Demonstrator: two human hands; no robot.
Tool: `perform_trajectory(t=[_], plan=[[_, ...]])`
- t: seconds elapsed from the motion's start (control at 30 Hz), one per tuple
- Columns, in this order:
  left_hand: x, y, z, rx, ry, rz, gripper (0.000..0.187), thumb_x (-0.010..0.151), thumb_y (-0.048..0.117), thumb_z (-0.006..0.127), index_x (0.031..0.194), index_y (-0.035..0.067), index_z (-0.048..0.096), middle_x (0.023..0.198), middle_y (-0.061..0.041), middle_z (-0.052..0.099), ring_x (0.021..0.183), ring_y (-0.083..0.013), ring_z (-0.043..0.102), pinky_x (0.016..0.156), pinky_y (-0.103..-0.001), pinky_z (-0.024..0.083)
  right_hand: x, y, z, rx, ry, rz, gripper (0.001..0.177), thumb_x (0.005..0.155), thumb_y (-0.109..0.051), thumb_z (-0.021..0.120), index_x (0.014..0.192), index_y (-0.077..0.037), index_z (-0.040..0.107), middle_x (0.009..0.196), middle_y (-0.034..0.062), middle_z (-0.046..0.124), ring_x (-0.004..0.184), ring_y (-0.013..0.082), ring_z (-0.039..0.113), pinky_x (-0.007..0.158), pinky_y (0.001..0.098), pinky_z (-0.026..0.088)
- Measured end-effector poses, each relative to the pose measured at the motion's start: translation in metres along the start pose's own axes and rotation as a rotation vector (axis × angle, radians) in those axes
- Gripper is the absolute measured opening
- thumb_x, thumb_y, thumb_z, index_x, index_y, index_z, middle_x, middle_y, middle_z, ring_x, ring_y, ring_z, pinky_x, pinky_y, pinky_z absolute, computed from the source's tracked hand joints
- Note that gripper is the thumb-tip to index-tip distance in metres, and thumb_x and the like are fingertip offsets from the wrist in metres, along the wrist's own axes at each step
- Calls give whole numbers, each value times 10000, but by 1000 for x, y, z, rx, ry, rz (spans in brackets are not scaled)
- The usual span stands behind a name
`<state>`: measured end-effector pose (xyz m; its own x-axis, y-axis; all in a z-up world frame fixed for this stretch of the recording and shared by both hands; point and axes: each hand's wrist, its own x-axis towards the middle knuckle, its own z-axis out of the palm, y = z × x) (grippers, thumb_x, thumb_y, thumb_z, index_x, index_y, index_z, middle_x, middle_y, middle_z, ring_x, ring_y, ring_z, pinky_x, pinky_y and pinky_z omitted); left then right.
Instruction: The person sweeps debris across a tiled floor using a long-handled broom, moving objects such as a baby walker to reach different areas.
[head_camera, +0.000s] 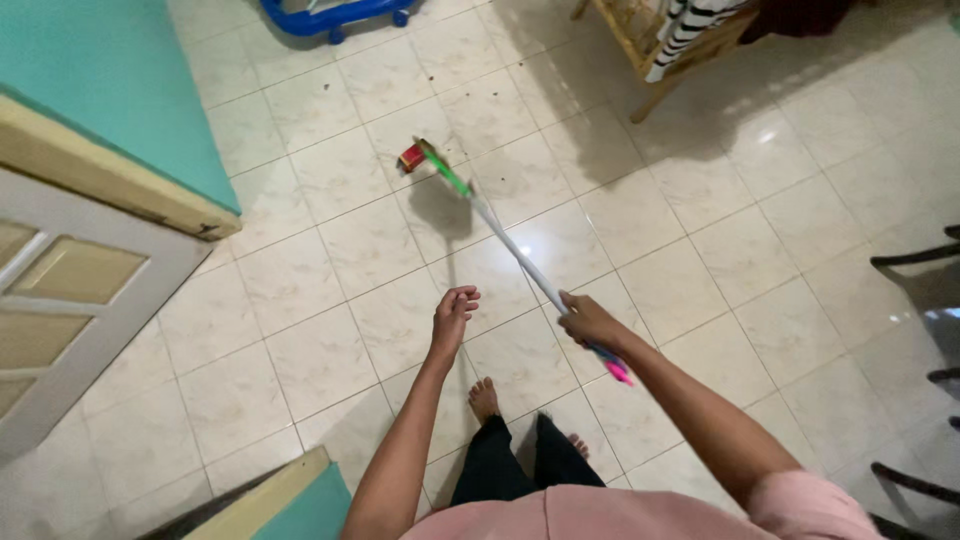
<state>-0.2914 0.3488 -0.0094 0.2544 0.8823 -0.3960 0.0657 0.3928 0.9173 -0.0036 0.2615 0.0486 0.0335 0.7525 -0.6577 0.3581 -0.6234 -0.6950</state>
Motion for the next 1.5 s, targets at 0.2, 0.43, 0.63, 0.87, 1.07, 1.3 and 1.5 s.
perform_trajectory(t=[0.2, 0.43, 0.63, 0.87, 1.07, 1.3, 1.5], plan=[[15, 8, 33, 32, -141, -19, 335, 1069, 278, 432, 1252, 109, 656, 1197, -26, 726, 1038, -138, 661, 906, -319, 508, -51, 44, -114, 118, -100, 475, 516, 920, -82, 686, 1416, -6, 564, 664, 74, 589, 474, 122, 460, 400, 290, 365], [17, 1, 66, 99, -223, -40, 338, 1061, 264, 431, 1243, 92, 658, 1194, -48, 737, 1033, -151, 672, 899, -326, 526, 105, 55, -36, -673, 448, 30, 243, 902, -204, 668, 1097, -59, 653, 989, 194, 724, 917, 385, 705, 783, 501, 570], [33, 0, 85, 133, -316, -48, 335, 1065, 259, 425, 1239, 85, 652, 1188, -45, 735, 1021, -143, 671, 886, -319, 515, 27, 5, -17, 768, 264, 164, 182, 985, -239, 604, 1101, -99, 617, 708, 14, 512, 491, 75, 421, 420, 256, 351], [53, 4, 102, 158, -388, -54, 329, 1065, 245, 421, 1238, 88, 653, 1182, -59, 736, 1007, -153, 668, 877, -326, 522, -39, -66, 77, 1510, 682, 114, 122, 1025, -163, 509, 996, -49, 543, 759, 30, 543, 534, 91, 447, 443, 253, 367], [57, 31, 101, 191, -383, -58, 330, 1062, 249, 417, 1241, 94, 647, 1203, -54, 730, 1039, -150, 664, 899, -325, 515, 50, 35, 55, 1807, 839, 177, 141, 1007, -85, 380, 926, -44, 489, 735, 83, 510, 548, 187, 486, 524, 405, 510], [77, 43, 79, 194, -329, -52, 344, 1066, 254, 414, 1247, 83, 652, 1200, -59, 725, 1029, -150, 661, 886, -319, 507, 126, 68, 41, 1766, 468, 435, 235, 982, -97, 316, 857, 17, 479, 668, 168, 518, 536, 297, 528, 543, 511, 565], [130, 69, 79, 200, -235, -59, 348, 1065, 264, 421, 1244, 83, 658, 1196, -59, 734, 1019, -152, 664, 885, -322, 515, 227, -23, -8, 2007, -38, 312, 271, 1017, -115, 369, 765, -65, 453, 595, 19, 455, 454, 132, 458, 435, 281, 434]])
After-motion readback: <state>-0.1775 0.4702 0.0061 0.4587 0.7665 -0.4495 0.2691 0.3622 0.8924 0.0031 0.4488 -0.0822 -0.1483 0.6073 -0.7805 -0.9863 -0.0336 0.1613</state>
